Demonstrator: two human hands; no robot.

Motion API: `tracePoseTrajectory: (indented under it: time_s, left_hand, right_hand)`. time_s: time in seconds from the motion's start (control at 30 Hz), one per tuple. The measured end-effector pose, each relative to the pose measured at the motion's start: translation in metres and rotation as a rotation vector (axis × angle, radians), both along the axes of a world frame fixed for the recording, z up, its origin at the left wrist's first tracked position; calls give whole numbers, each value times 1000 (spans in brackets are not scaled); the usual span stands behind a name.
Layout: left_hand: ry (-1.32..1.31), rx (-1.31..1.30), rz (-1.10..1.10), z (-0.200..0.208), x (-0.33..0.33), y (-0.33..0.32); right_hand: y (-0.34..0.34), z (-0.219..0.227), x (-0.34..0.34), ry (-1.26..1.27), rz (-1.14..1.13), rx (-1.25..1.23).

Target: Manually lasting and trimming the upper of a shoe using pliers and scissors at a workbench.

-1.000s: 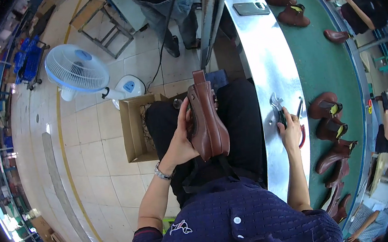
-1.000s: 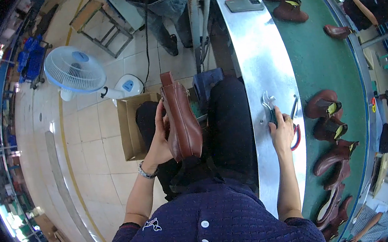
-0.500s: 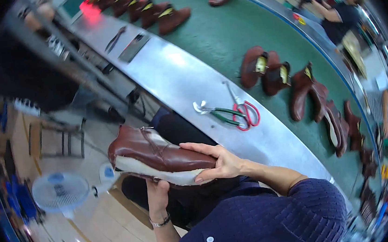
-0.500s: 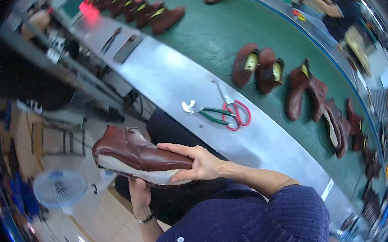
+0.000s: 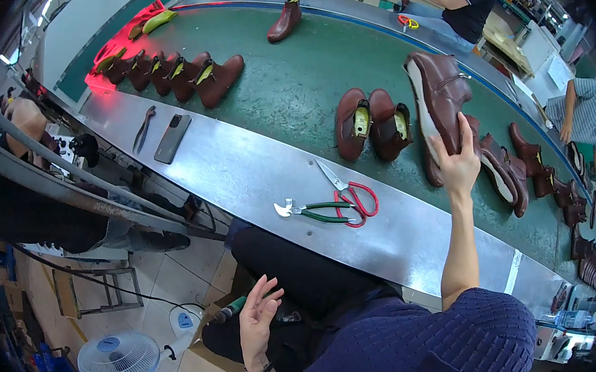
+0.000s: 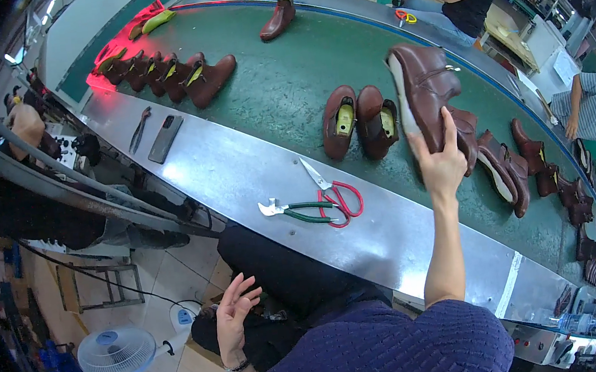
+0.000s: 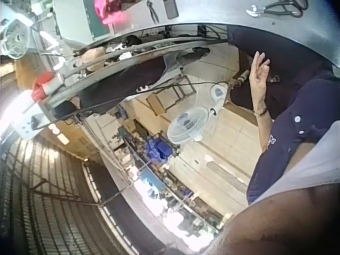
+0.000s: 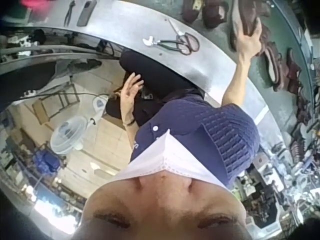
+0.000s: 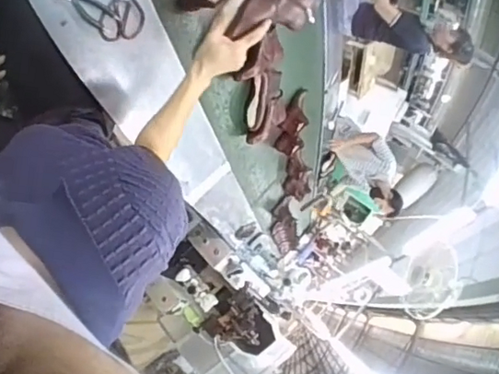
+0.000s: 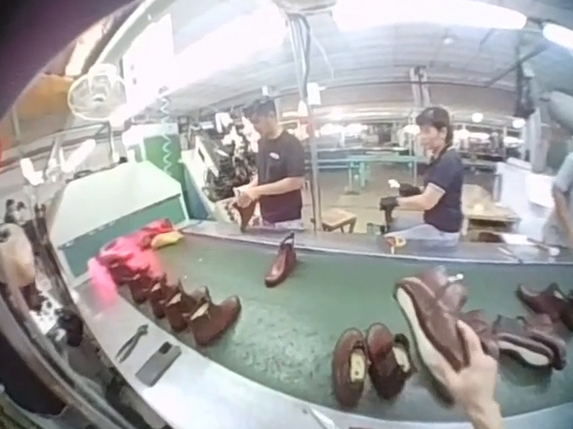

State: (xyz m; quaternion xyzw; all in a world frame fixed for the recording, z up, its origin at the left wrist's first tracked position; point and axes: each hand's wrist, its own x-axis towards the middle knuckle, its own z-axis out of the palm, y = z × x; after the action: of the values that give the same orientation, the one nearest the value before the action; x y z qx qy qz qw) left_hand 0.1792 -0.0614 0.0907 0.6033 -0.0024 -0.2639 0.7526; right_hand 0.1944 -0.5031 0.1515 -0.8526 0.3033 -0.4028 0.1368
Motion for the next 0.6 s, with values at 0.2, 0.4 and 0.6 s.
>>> tracePoseTrajectory:
  time_s: [0.2,0.4,0.6]
  left_hand:
    - [17,22,-44,-6,20,-13]
    - [-17,49,-55,9,30,-30]
    - [90,60,-15,-2,16,-18]
  right_hand:
    - [-62,-79,13,337,-93,66]
    - [-69,-169,20,366,171,-58]
    - [-34,-140,72,183,-24,480]
